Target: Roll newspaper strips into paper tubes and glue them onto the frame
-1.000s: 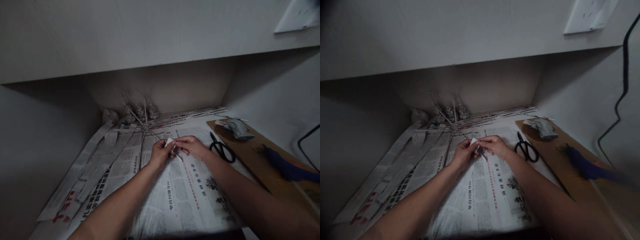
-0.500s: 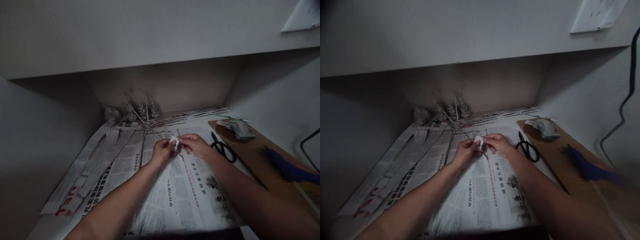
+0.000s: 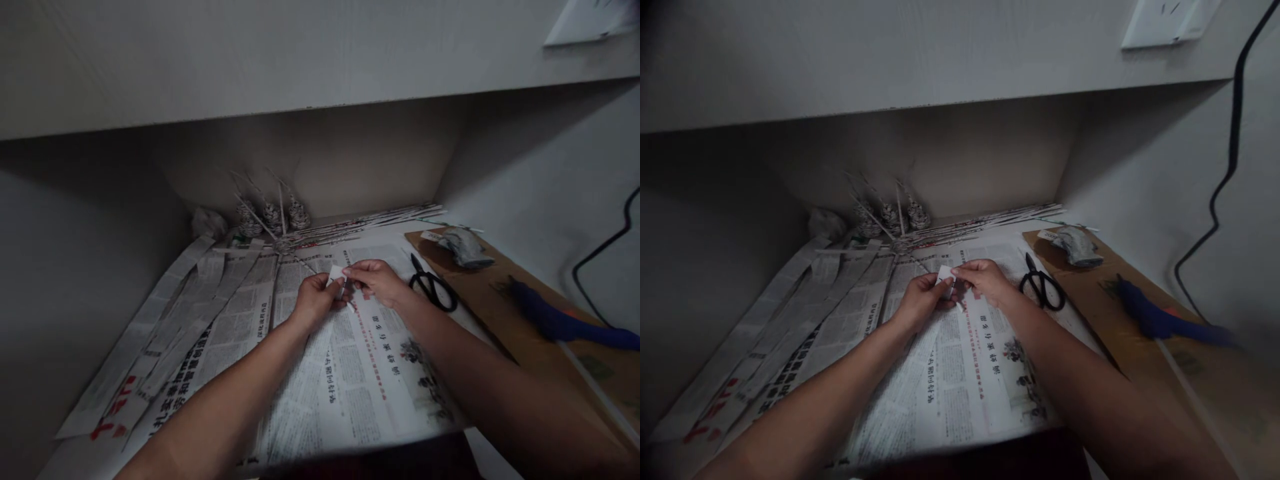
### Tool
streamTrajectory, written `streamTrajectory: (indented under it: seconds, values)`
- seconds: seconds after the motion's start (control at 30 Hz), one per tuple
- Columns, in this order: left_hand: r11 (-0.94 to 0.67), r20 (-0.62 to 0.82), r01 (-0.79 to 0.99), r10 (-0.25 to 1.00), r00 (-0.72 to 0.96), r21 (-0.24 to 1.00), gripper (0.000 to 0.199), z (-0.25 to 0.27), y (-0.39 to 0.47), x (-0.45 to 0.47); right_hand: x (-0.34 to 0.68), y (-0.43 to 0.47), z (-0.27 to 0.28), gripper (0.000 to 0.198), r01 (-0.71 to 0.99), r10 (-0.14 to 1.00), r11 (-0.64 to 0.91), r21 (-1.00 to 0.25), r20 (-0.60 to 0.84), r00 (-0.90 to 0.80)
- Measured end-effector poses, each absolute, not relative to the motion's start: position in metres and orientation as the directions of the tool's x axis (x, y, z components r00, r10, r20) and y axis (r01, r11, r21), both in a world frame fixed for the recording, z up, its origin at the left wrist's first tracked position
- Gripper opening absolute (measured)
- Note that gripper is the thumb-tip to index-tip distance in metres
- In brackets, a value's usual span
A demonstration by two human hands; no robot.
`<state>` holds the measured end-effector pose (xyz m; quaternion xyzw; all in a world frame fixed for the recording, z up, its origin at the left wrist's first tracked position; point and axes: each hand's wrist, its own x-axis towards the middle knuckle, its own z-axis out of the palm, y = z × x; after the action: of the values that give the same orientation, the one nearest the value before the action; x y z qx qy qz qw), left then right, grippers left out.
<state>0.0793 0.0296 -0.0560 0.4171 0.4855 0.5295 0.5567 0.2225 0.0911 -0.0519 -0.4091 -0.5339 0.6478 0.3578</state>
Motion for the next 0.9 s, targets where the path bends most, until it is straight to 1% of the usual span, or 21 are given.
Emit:
streamTrajectory:
  seconds: [0.17,0.27,0.37,0.47,0.63,0.9]
  values:
    - [0.143,-0.161,-0.227,0.985,-0.064,0.963,0.033,-0.054,0.031,0.079,0.232,0.095,-0.05,0.032,-0.086,0.888,-0.178,-0.98,-0.122,-0.444]
    - [0.164,-0.186,-0.253,0.98,-0.065,0.954,0.033,-0.053,0.031,0.079,0.238,0.097,-0.049,0.033,-0.053,0.826,-0.193,-0.98,-0.133,-0.548]
    - [0.156,-0.173,-0.258,0.984,-0.044,0.953,0.033,-0.051,0.03,0.08,0.239,0.097,-0.049,0.037,-0.028,0.787,-0.158,-0.987,-0.109,-0.607]
    - [0.155,-0.165,-0.242,0.986,-0.021,0.958,0.033,-0.051,0.029,0.08,0.236,0.096,-0.05,0.039,-0.017,0.799,-0.135,-0.991,-0.099,-0.593]
    - [0.151,-0.156,-0.209,0.988,-0.008,0.966,0.032,-0.053,0.03,0.08,0.231,0.094,-0.051,0.042,-0.01,0.829,-0.153,-0.988,-0.123,-0.546]
    - [0.144,-0.145,-0.211,0.989,0.01,0.967,0.034,-0.056,0.028,0.081,0.227,0.093,-0.053,0.038,-0.014,0.872,-0.174,-0.985,-0.148,-0.466]
